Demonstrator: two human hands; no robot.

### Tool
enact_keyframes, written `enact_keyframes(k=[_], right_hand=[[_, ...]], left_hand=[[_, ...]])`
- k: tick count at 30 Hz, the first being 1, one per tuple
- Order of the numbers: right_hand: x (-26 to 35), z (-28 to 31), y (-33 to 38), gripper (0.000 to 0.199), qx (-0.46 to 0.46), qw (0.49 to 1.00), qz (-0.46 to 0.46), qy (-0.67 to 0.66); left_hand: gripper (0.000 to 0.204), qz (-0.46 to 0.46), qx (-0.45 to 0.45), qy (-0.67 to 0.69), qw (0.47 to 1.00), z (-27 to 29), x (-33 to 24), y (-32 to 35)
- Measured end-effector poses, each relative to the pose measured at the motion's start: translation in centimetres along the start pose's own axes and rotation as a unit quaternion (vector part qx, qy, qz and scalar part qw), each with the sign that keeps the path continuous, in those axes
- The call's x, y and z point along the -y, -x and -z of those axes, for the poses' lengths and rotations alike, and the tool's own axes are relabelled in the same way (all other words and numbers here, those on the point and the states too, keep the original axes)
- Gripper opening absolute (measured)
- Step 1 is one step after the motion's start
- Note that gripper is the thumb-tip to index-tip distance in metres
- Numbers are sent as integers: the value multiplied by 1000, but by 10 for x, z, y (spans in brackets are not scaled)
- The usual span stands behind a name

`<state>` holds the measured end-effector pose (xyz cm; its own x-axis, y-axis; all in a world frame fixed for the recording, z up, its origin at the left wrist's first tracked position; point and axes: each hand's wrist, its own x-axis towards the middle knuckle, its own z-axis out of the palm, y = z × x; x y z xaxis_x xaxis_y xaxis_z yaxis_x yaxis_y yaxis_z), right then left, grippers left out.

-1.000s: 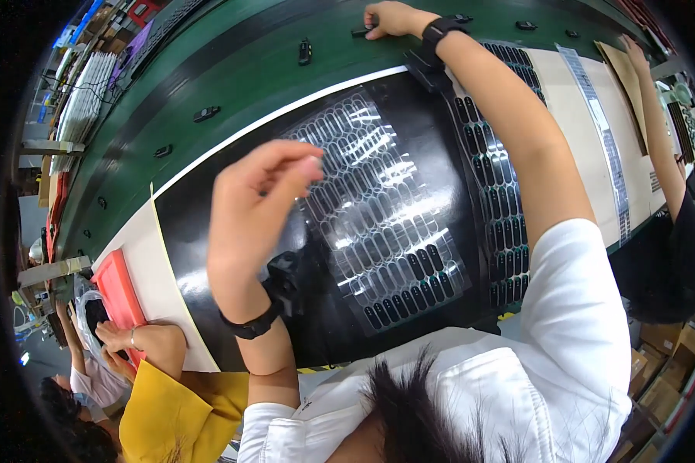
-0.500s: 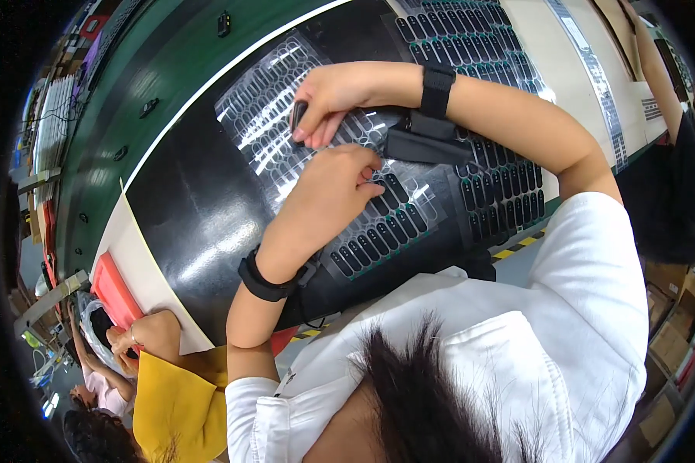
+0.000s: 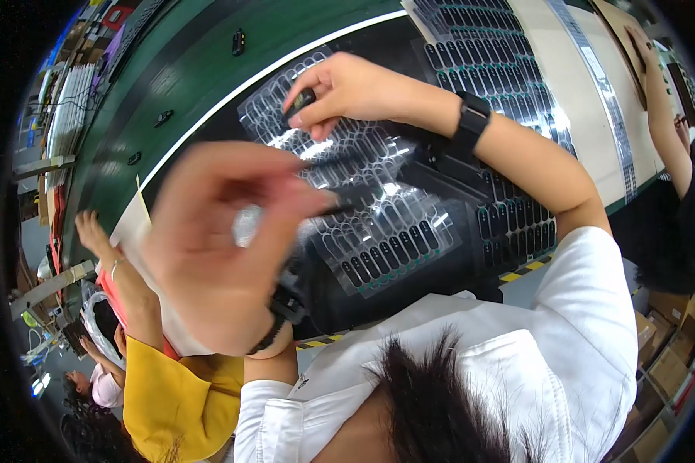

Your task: The person peels small screen covers from a plastic sheet, presses them onto electronic devices, and places the devices onto a conveyor belt. This process is repeated for several devices, occasionally smoothing the plastic sheet back down.

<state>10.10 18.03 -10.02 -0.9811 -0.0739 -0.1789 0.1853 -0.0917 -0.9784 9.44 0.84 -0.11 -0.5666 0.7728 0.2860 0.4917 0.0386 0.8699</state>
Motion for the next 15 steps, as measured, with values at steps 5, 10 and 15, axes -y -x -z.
enact_keyframes(k=[5,10,15], right_hand=[[59,-31,20,29,-43,975,204,71],[74,-40,33,34,-105,909,312,254],[80,-41,38,32,-117,894,348,258]], left_hand=[[38,88,-145,153,974,31,-4,-9],[42,108,-164,211,958,40,4,-11],[42,117,-140,240,954,40,7,-15]])
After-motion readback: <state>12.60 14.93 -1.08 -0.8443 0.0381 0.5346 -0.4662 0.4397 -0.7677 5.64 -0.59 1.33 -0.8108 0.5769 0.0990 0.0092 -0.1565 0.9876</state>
